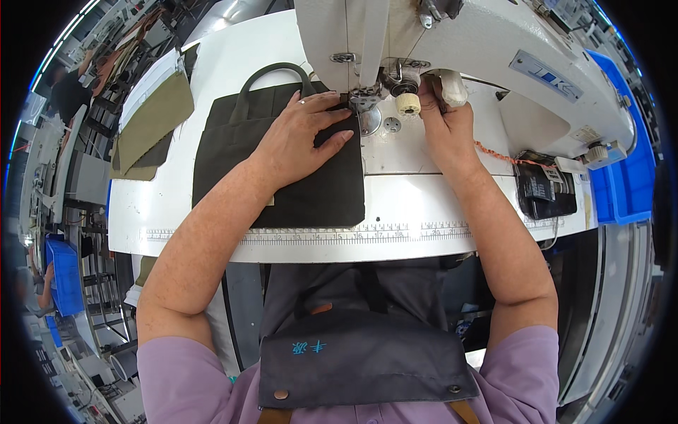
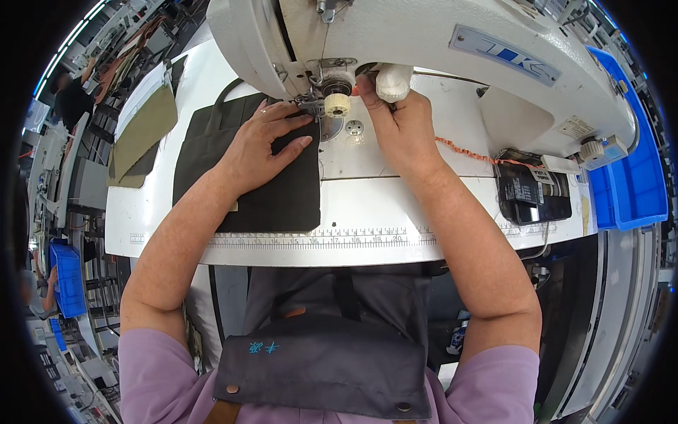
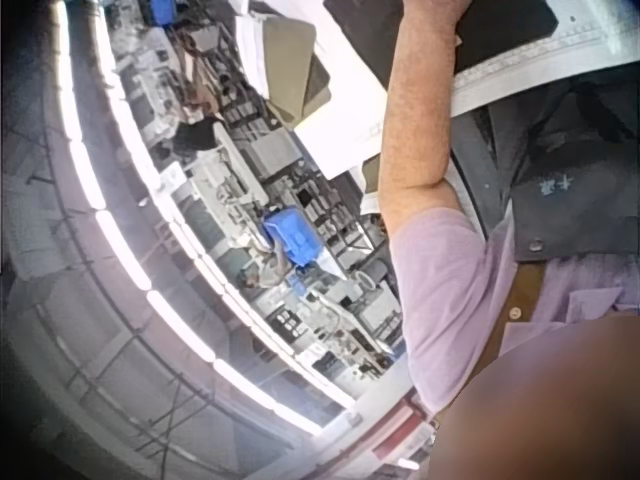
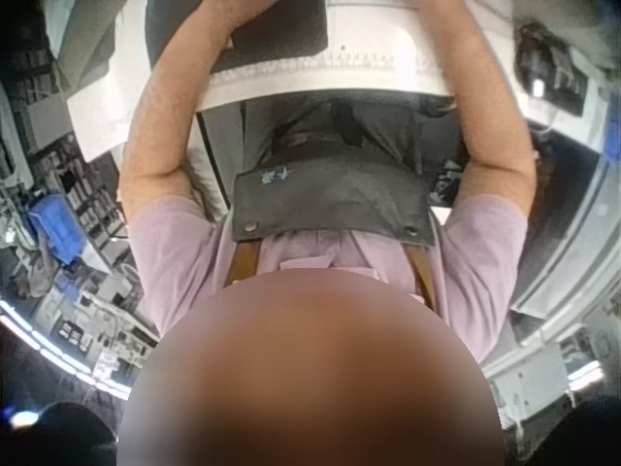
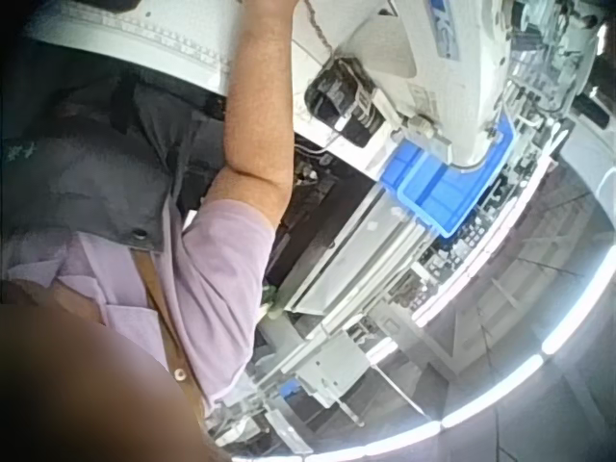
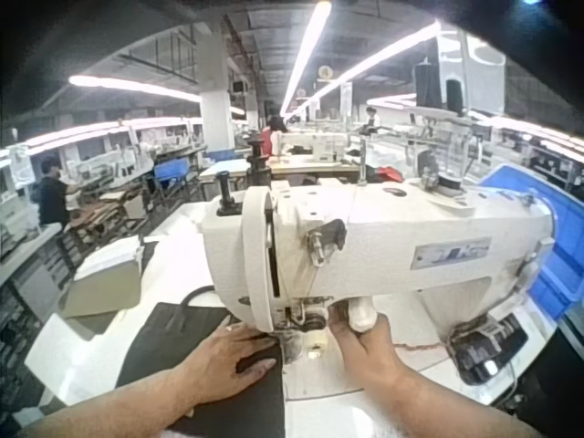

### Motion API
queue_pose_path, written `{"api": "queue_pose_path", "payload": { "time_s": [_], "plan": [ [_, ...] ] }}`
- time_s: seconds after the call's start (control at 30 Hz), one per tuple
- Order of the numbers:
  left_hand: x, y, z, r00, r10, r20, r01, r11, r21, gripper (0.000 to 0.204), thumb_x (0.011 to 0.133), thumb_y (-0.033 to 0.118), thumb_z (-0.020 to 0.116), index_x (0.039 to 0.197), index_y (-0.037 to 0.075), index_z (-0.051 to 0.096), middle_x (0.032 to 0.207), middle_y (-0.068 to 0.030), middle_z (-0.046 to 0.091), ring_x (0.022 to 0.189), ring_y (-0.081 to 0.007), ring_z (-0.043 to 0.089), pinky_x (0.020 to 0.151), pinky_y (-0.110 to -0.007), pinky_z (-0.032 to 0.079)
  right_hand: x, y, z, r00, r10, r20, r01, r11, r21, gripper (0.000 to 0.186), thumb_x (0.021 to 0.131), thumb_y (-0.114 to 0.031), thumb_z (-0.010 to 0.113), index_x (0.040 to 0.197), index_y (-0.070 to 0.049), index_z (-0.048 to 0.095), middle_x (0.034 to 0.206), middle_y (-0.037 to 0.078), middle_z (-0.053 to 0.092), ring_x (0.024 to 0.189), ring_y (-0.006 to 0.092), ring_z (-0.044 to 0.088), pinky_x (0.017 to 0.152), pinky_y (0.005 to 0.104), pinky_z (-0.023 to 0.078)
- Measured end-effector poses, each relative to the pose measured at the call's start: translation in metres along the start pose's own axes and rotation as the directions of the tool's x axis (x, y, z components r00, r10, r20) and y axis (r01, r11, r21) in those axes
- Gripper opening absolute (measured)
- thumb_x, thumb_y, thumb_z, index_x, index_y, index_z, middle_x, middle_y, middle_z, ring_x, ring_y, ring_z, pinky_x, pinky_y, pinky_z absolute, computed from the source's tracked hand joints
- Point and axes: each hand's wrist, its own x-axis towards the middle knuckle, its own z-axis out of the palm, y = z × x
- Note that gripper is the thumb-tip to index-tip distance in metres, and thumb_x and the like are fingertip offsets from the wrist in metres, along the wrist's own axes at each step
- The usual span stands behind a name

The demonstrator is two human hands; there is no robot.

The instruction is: Using an industrial sewing machine to construct fabric bags.

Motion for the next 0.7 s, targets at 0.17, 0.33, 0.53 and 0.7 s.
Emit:
{"api": "queue_pose_path", "payload": {
  "time_s": [0.17,0.33,0.53,0.7],
  "plan": [
    [0.003,-0.005,-0.003,0.999,-0.01,0.037,0.011,0.999,-0.038,0.038,0.094,0.025,0.071,0.125,0.004,0.071,0.135,-0.02,0.063,0.132,-0.0373,0.055,0.121,-0.054,0.033,0.002,-0.001,-0.002,0.986,0.149,0.081,-0.157,0.981,0.113,0.027,0.104,-0.026,0.063,0.101,-0.003,0.076,0.074,-0.002,0.06,0.067,0.0081,0.049,0.063,0.027,0.043],
    [0.0,-0.006,-0.001,0.999,-0.015,0.051,0.014,0.999,0.032,0.038,0.097,0.033,0.068,0.126,0.008,0.071,0.141,-0.0135,0.06,0.139,-0.0303,0.049,0.12,-0.058,0.032,0.003,-0.006,0.002,0.985,0.156,0.072,-0.168,0.967,0.193,0.023,0.103,-0.022,0.063,0.105,-0.003,0.077,0.075,-0.001,0.061,0.07,0.0076,0.05,0.065,0.0256,0.042],
    [-0.004,0.003,-0.005,0.997,0.016,0.079,-0.016,1.0,-0.002,0.04,0.097,0.032,0.068,0.129,0.009,0.07,0.141,-0.0137,0.06,0.141,-0.0306,0.048,0.121,-0.06,0.03,0.005,-0.002,-0.004,0.977,0.19,0.096,-0.203,0.967,0.155,0.026,0.102,-0.025,0.066,0.103,-0.003,0.078,0.076,0.0,0.065,0.071,0.008,0.052,0.068,0.025,0.045],
    [-0.004,0.003,-0.005,0.998,0.011,0.069,-0.011,1.0,-0.008,0.041,0.093,0.028,0.072,0.13,0.009,0.07,0.141,-0.0167,0.06,0.136,-0.0343,0.053,0.121,-0.058,0.03,0.0,0.0,-0.004,0.974,0.194,0.119,-0.211,0.965,0.153,0.036,0.101,-0.037,0.068,0.1,-0.003,0.079,0.073,0.0,0.064,0.07,0.0086,0.053,0.068,0.0259,0.045]
  ]
}}
